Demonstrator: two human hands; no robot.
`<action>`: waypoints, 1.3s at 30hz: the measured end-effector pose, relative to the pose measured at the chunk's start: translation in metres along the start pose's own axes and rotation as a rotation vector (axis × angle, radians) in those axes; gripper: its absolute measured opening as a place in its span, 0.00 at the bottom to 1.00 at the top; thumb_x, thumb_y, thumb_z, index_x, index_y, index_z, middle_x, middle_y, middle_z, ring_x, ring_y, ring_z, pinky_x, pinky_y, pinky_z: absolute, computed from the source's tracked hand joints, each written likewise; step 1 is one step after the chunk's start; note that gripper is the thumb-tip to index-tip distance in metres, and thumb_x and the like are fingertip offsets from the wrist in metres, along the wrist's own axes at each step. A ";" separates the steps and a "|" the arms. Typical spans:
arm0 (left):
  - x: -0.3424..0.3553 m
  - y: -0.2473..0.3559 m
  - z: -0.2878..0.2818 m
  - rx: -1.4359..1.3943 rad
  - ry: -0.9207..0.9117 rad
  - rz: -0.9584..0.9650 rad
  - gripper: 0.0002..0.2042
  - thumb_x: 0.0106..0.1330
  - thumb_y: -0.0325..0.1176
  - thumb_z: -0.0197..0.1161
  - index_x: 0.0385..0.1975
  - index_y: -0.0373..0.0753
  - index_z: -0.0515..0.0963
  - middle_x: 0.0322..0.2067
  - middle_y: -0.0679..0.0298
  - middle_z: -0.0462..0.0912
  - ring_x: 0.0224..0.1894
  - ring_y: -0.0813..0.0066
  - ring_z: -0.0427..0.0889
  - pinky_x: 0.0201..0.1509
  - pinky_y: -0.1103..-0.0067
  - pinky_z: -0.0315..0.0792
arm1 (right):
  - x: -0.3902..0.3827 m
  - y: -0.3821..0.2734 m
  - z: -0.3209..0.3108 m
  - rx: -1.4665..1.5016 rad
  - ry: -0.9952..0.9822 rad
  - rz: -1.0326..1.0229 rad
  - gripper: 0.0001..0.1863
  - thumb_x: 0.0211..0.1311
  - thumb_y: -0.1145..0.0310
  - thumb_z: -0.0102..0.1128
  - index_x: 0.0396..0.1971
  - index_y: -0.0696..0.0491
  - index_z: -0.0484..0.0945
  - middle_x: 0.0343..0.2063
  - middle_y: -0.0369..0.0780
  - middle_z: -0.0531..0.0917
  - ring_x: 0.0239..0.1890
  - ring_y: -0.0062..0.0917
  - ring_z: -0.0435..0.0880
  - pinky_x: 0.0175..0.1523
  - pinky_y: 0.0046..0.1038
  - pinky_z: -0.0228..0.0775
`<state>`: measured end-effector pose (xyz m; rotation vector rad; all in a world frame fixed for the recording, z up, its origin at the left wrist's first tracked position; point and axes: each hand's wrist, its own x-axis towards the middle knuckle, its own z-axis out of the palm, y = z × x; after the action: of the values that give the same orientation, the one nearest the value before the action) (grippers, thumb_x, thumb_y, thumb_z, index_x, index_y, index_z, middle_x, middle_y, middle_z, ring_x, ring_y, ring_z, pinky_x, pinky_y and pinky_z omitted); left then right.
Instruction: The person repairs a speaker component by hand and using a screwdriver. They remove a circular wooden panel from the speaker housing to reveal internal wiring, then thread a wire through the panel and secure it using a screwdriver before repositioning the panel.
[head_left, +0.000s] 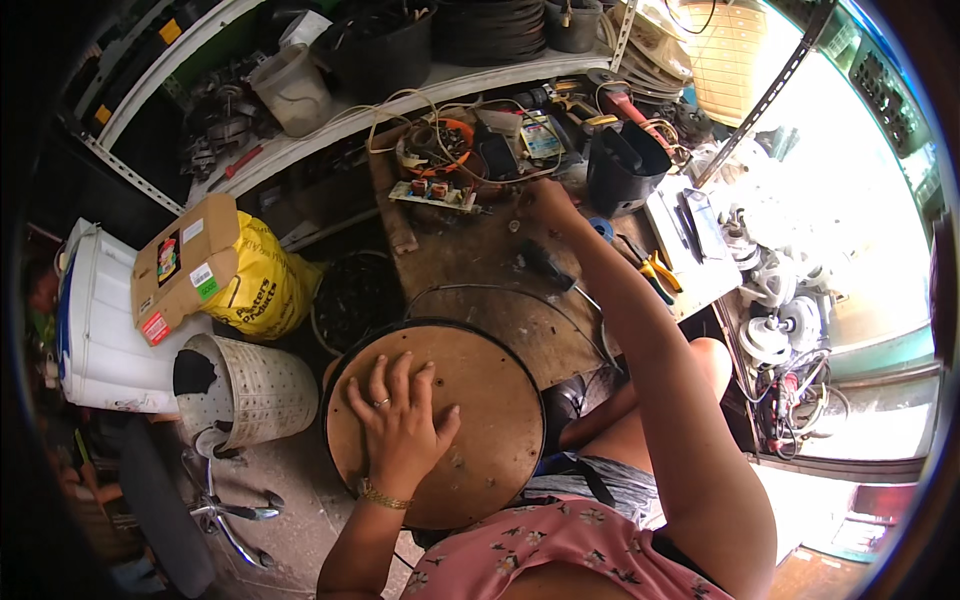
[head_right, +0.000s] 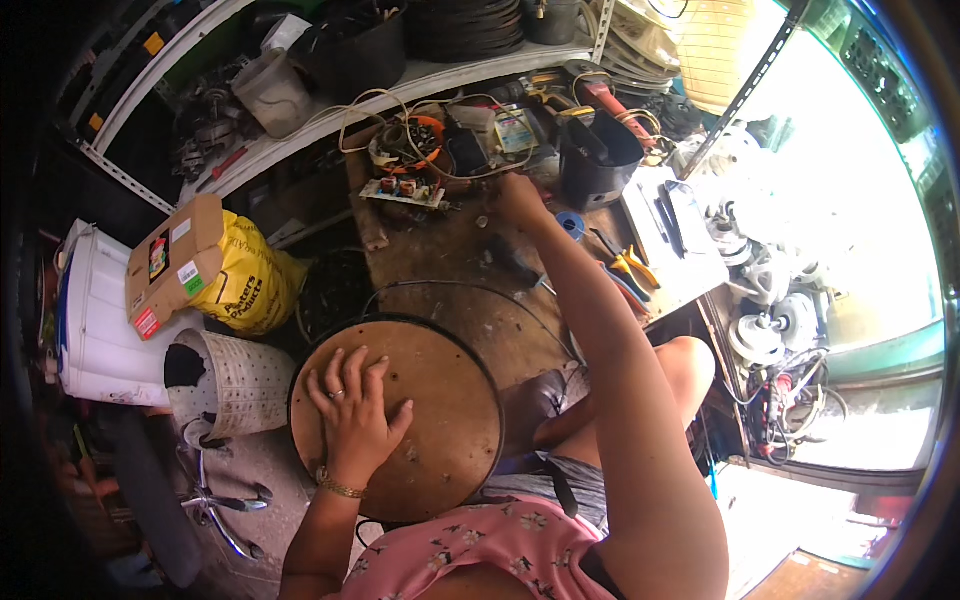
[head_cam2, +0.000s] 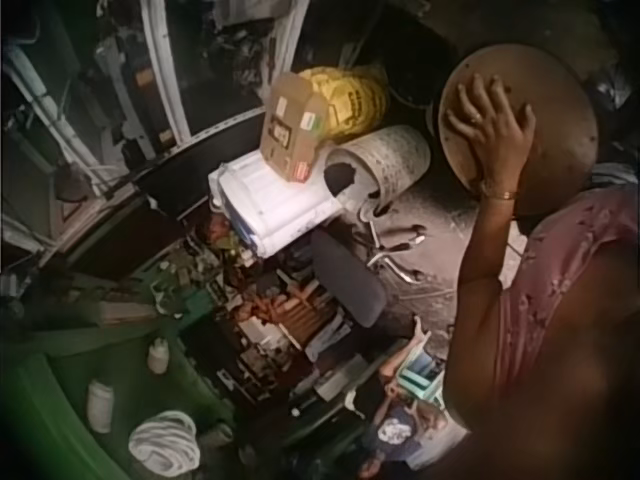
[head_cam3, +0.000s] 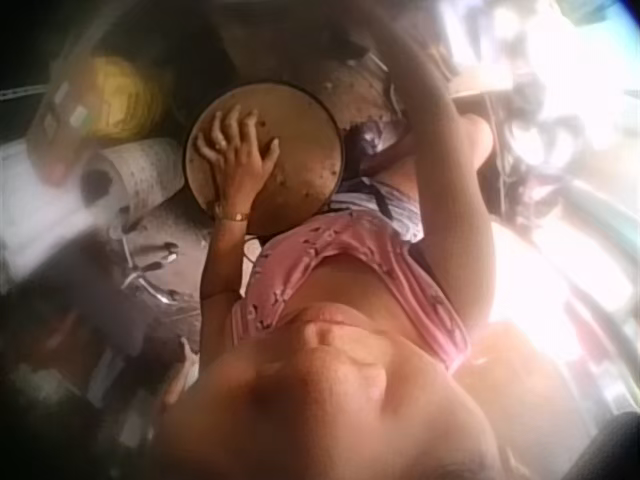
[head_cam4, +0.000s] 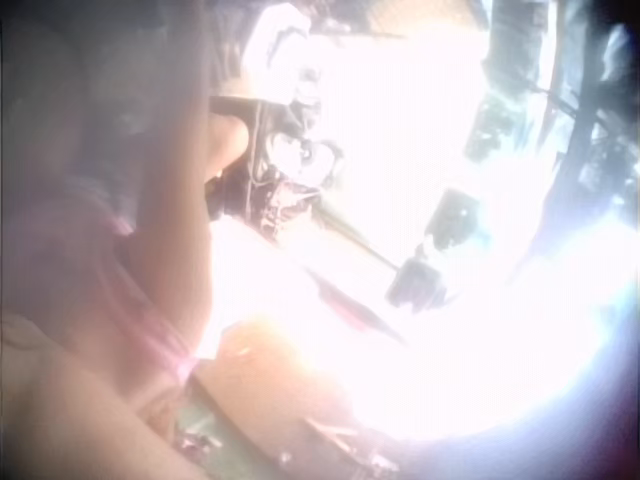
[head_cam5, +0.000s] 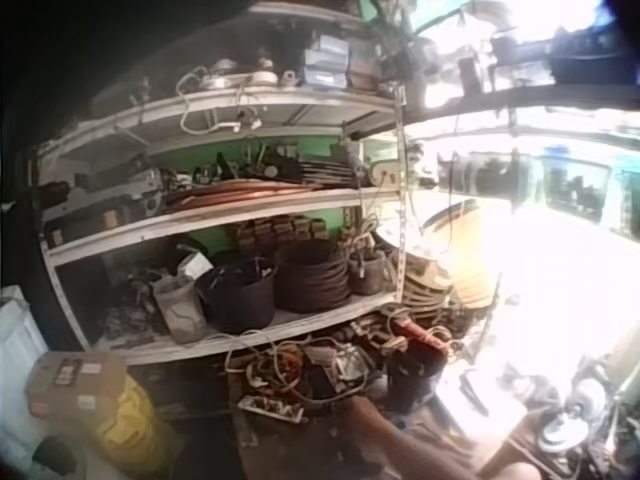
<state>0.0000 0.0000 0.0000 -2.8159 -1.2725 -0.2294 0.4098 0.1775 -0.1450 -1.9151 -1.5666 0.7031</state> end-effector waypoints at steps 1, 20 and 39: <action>0.001 0.000 -0.002 0.003 -0.002 0.000 0.26 0.56 0.49 0.61 0.52 0.41 0.70 0.59 0.55 0.65 0.66 0.50 0.57 0.65 0.44 0.45 | -0.001 -0.001 -0.003 0.246 0.002 0.015 0.18 0.55 0.63 0.67 0.47 0.50 0.80 0.37 0.40 0.85 0.37 0.30 0.84 0.40 0.36 0.75; 0.001 0.003 -0.001 -0.018 0.026 0.002 0.26 0.56 0.48 0.62 0.52 0.41 0.71 0.59 0.54 0.65 0.65 0.50 0.57 0.65 0.44 0.47 | -0.036 -0.009 -0.047 0.083 0.241 0.068 0.13 0.49 0.62 0.65 0.34 0.52 0.86 0.32 0.47 0.85 0.38 0.41 0.85 0.44 0.36 0.76; -0.002 0.003 0.001 -0.016 0.018 -0.023 0.27 0.56 0.48 0.63 0.53 0.41 0.71 0.59 0.55 0.66 0.66 0.51 0.57 0.65 0.45 0.46 | -0.039 -0.018 -0.023 0.778 0.309 0.153 0.15 0.50 0.64 0.63 0.38 0.53 0.84 0.31 0.51 0.84 0.37 0.44 0.85 0.40 0.40 0.76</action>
<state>0.0012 -0.0035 -0.0016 -2.8074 -1.3058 -0.2666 0.4063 0.1401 -0.1139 -1.4588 -0.7865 0.8679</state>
